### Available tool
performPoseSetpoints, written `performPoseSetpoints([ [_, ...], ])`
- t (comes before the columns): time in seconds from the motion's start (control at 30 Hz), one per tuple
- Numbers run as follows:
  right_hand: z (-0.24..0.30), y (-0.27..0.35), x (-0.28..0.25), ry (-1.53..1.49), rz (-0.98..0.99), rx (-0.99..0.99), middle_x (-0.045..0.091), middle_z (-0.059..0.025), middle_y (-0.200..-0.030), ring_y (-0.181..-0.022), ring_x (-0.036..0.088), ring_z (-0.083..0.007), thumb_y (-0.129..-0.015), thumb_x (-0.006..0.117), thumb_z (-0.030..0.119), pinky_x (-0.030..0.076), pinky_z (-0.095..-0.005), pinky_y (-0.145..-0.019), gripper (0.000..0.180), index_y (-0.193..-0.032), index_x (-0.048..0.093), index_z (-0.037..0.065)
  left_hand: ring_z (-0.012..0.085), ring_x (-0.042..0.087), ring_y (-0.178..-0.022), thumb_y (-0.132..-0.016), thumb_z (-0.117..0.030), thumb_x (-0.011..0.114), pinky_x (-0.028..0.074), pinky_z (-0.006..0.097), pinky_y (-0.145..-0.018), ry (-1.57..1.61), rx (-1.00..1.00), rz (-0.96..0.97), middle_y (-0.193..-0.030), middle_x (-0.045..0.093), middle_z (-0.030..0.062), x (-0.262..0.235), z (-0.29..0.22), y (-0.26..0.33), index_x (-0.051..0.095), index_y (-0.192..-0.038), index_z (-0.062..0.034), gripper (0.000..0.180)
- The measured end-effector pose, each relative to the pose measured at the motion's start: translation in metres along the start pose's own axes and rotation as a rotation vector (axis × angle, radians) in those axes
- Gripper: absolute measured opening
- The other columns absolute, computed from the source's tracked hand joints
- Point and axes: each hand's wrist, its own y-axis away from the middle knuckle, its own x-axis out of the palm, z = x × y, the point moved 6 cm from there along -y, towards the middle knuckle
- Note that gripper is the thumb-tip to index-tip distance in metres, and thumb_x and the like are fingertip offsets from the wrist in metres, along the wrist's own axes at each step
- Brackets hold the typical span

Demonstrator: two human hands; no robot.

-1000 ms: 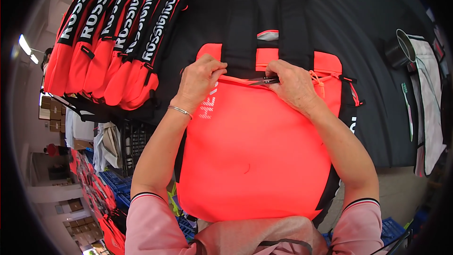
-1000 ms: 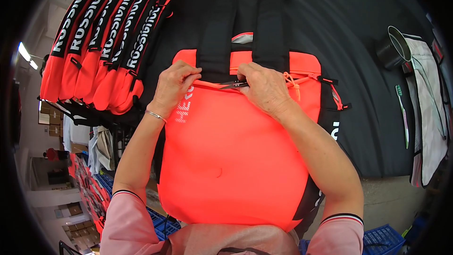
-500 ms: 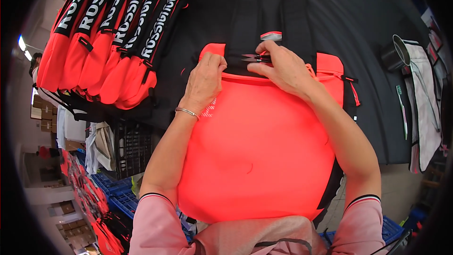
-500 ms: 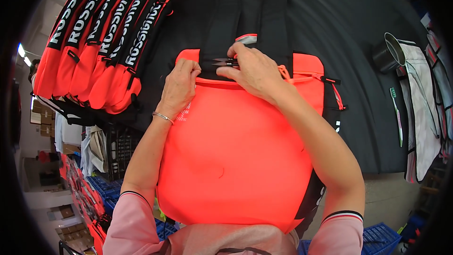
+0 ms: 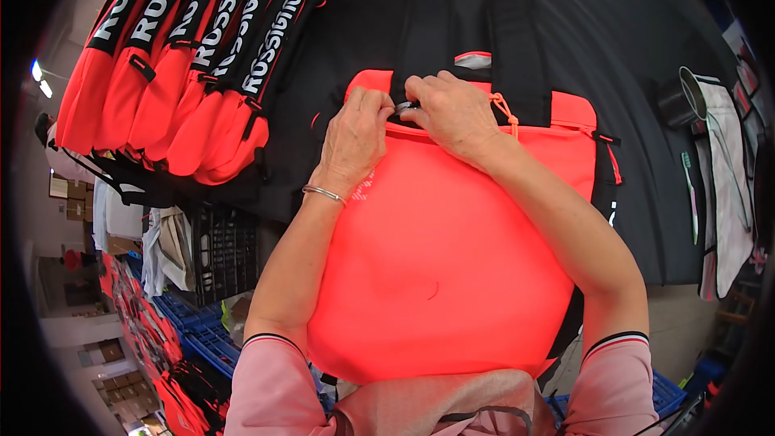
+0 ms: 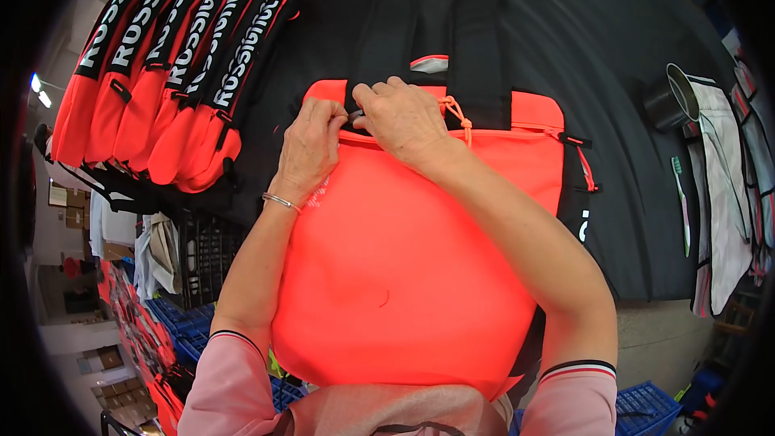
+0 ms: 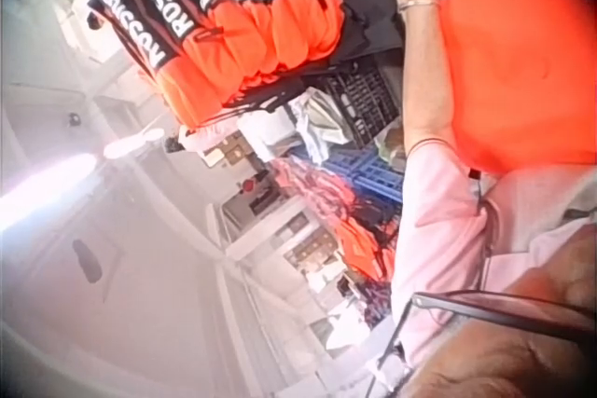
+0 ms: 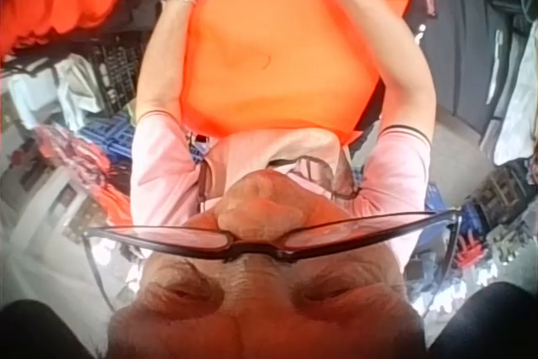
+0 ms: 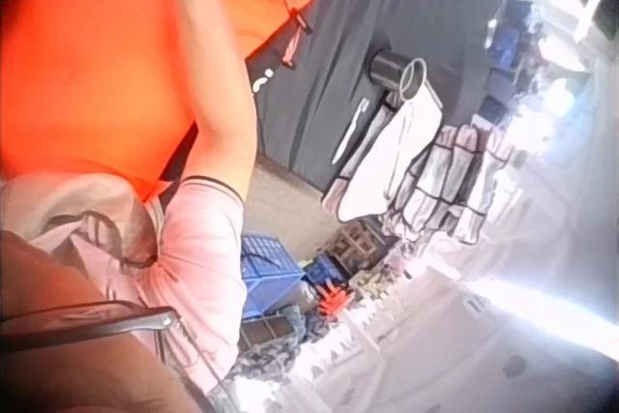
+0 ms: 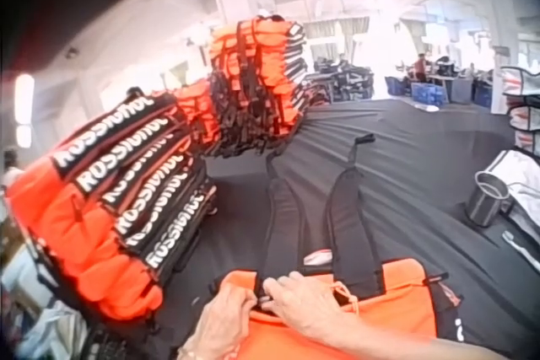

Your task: Inspecting and cleaning red backpacks and pink laptop sleeves using scissors and a toothbrush.

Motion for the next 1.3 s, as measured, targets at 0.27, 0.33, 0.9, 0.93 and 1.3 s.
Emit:
performPoseSetpoints([
  [0.27, -0.006, 0.0, -0.013, 0.117, 0.035, 0.126, 0.063, -0.0076, -0.078, -0.079, 0.062, -0.025, -0.081, 0.072, 0.032, 0.05, -0.0406, -0.064, 0.031, -0.091, 0.056, 0.007, 0.034, 0.059, -0.077, -0.086, 0.002, 0.058, 0.049, 0.039, -0.064, 0.017, 0.031, -0.076, -0.086, 0.054, 0.0148, -0.007, -0.002, 0.0, 0.052, -0.092, -0.0015, 0.009],
  [0.33, -0.025, 0.008, -0.043, 0.065, -0.017, 0.275, 0.065, -0.0102, -0.082, -0.084, 0.064, -0.0272, -0.081, 0.073, 0.03, 0.052, -0.0409, -0.069, 0.031, -0.097, 0.058, 0.007, 0.0346, 0.059, -0.083, -0.086, 0.0, 0.059, 0.048, 0.042, -0.071, 0.156, -0.058, -0.045, -0.09, 0.056, 0.0147, -0.008, -0.005, 0.006, 0.053, -0.093, -0.0016, 0.01],
  [0.9, -0.046, 0.145, -0.104, 0.306, -0.179, 0.31, 0.063, -0.0061, -0.099, -0.091, 0.062, -0.0273, -0.074, 0.073, 0.007, 0.051, -0.0376, -0.076, 0.04, -0.111, 0.058, 0.01, 0.034, 0.03, -0.142, -0.095, -0.024, 0.056, 0.024, 0.057, -0.112, 0.745, -0.023, 0.642, -0.146, 0.041, 0.0183, -0.004, -0.148, 0.12, 0.061, -0.12, -0.0033, 0.032],
  [0.93, -0.048, 0.145, -0.103, 0.28, -0.191, 0.317, 0.063, -0.0059, -0.099, -0.091, 0.062, -0.0267, -0.074, 0.073, 0.006, 0.051, -0.0377, -0.076, 0.039, -0.111, 0.059, 0.01, 0.0334, 0.026, -0.143, -0.096, -0.028, 0.053, 0.022, 0.055, -0.114, 0.359, -0.035, 0.509, -0.149, 0.036, 0.0189, -0.004, -0.138, 0.117, 0.051, -0.132, -0.0043, 0.042],
  [1.3, -0.055, 0.153, -0.107, 0.21, -0.295, 0.29, 0.063, -0.0095, -0.094, -0.086, 0.064, -0.0266, -0.071, 0.066, -0.004, 0.051, -0.0356, -0.075, 0.034, -0.103, 0.061, 0.007, 0.0252, 0.063, -0.108, -0.089, -0.008, 0.061, 0.05, 0.034, -0.091, 0.366, -0.311, -0.122, -0.117, 0.064, 0.0175, -0.119, -0.059, 0.15, 0.06, -0.115, 0.0016, 0.027],
])
